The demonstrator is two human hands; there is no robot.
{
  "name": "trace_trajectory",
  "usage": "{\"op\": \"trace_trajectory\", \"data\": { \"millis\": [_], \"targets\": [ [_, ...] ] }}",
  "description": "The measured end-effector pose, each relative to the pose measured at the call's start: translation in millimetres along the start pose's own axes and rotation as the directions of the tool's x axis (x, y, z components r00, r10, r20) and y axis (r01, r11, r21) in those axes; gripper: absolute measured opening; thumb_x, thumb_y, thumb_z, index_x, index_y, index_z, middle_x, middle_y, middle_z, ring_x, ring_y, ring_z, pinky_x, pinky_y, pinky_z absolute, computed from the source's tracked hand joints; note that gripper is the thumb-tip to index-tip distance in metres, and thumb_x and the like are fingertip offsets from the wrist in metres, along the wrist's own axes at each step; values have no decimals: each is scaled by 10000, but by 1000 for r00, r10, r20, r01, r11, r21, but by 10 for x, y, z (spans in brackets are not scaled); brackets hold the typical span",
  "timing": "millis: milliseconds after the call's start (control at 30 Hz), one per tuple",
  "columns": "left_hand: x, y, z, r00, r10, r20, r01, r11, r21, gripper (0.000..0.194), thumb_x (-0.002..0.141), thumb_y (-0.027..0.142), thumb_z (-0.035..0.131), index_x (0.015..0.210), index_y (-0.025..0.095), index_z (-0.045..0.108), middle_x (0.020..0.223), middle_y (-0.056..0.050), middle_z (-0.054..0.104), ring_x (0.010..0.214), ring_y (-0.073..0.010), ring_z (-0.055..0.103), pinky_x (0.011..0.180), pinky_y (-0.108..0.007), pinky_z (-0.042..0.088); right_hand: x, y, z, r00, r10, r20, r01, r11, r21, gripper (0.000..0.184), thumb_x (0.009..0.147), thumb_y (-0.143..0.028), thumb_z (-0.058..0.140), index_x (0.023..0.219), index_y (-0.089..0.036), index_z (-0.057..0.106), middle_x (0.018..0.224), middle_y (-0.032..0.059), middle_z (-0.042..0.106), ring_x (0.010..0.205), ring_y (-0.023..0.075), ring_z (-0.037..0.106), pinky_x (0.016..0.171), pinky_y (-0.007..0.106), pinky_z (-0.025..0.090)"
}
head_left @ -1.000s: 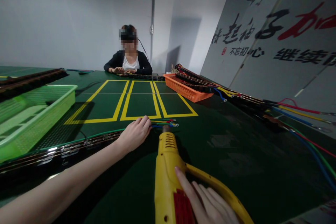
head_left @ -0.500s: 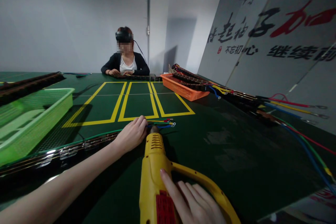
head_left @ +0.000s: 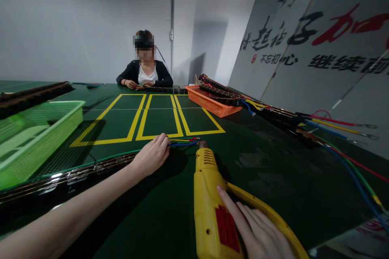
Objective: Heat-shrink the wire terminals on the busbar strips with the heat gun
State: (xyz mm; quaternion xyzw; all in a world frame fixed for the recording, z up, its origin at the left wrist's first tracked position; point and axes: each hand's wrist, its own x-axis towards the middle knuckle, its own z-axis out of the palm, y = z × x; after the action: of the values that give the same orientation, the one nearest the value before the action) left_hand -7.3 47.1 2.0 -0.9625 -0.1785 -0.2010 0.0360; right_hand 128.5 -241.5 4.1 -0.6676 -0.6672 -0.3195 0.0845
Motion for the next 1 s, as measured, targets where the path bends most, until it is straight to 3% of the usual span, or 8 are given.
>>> {"op": "trace_trajectory", "data": {
  "millis": [167,300,500,667,867,1000],
  "targets": [
    [2,3,3,1000,-17,-13,17,1000,-19,214,948,227,280,1017,143,465,1024,-90,510,901,-193,531,789,-336,493,90,-108,39,998,-62,-15,61,997,-37,617,868,-229,268,1444,-16,200,926,59,694,797,154,667,685,253,508],
    [3,-4,8,999,-33,-22,31,997,-67,203,940,223,286,998,148,466,1006,-88,504,895,-198,531,801,-348,484,220,-334,107,998,-70,6,69,997,22,552,898,-160,184,1433,-48,262,858,59,677,742,152,653,668,253,484],
    [61,-43,-51,996,-94,-10,84,932,-352,335,956,312,226,889,163,518,965,-75,507,861,-185,537,825,-340,453,263,-592,237,993,-62,-101,69,996,62,534,935,-140,104,1434,-90,287,796,46,629,651,134,609,649,269,438],
    [104,-107,-63,980,-196,32,186,856,-483,497,953,423,182,809,167,584,922,-62,535,854,-190,553,842,-345,427,259,-585,215,993,-66,-98,74,994,83,525,950,-165,93,1429,-78,290,779,44,611,647,136,599,639,272,426],
    [118,-199,-1,972,-232,41,219,826,-520,402,899,348,269,784,169,610,949,-59,558,887,-190,559,848,-313,428,320,-478,115,999,-32,-42,38,989,140,556,939,-184,22,1417,-106,295,763,19,630,648,134,618,614,272,451],
    [120,-211,-22,965,-252,66,246,794,-555,373,863,315,294,790,163,628,961,-56,572,900,-190,565,858,-305,426,241,-321,42,999,25,-23,-22,992,121,533,950,-225,73,1455,-136,218,868,10,677,753,126,647,684,262,472]
  ]
}}
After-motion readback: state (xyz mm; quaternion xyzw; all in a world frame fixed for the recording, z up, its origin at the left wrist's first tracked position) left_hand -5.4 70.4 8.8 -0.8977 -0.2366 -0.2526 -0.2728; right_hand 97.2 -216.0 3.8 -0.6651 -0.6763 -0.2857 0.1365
